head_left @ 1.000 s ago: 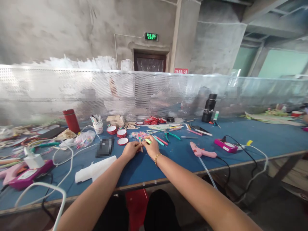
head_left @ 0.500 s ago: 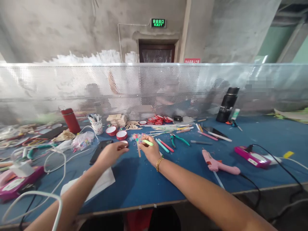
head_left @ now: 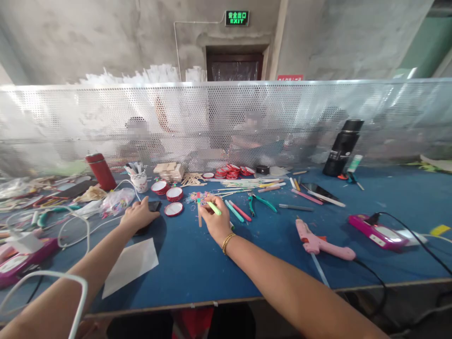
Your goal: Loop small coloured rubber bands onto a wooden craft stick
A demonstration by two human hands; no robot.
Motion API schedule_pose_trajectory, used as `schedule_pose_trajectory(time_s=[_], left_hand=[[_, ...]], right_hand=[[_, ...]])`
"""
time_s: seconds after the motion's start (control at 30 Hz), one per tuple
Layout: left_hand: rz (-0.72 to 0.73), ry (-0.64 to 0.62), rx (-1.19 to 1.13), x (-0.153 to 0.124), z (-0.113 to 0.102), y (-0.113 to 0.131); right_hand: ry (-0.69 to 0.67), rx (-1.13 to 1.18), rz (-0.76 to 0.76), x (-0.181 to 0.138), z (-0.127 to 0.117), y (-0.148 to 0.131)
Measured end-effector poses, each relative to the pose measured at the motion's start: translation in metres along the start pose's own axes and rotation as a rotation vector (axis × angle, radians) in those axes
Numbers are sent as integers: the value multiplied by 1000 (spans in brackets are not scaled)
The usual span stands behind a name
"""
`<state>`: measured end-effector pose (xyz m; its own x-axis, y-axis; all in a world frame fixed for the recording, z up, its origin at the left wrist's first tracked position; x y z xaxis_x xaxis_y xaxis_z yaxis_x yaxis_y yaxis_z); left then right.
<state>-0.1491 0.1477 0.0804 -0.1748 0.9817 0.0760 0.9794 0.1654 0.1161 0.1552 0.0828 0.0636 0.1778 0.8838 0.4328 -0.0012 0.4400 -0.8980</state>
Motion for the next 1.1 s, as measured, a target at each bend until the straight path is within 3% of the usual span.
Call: schedule_pose_trajectory(time_s=[0.2,0.87,1.1], left_hand=[[-106,-42,-30,4,6,0],[-152,-45,-96,2,3,5],[-54,17,-190,8,1,-10]], right_hand=[[5,-37,-32,-2,-1,-6],[23,-52,1,-4,-3,-7],[9,-42,-20,-6,-1,-5]])
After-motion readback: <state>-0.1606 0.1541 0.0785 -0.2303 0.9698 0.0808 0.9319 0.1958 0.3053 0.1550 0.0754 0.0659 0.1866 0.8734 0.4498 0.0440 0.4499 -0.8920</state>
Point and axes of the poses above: each hand's wrist, its own x-axis towards the middle knuckle, its own z-axis out of the palm, y = z × x, the point moved 10 cm from there along x, towards the middle knuckle, and after that the axes turned 5 degrees about -y, right-handed, at the moved point
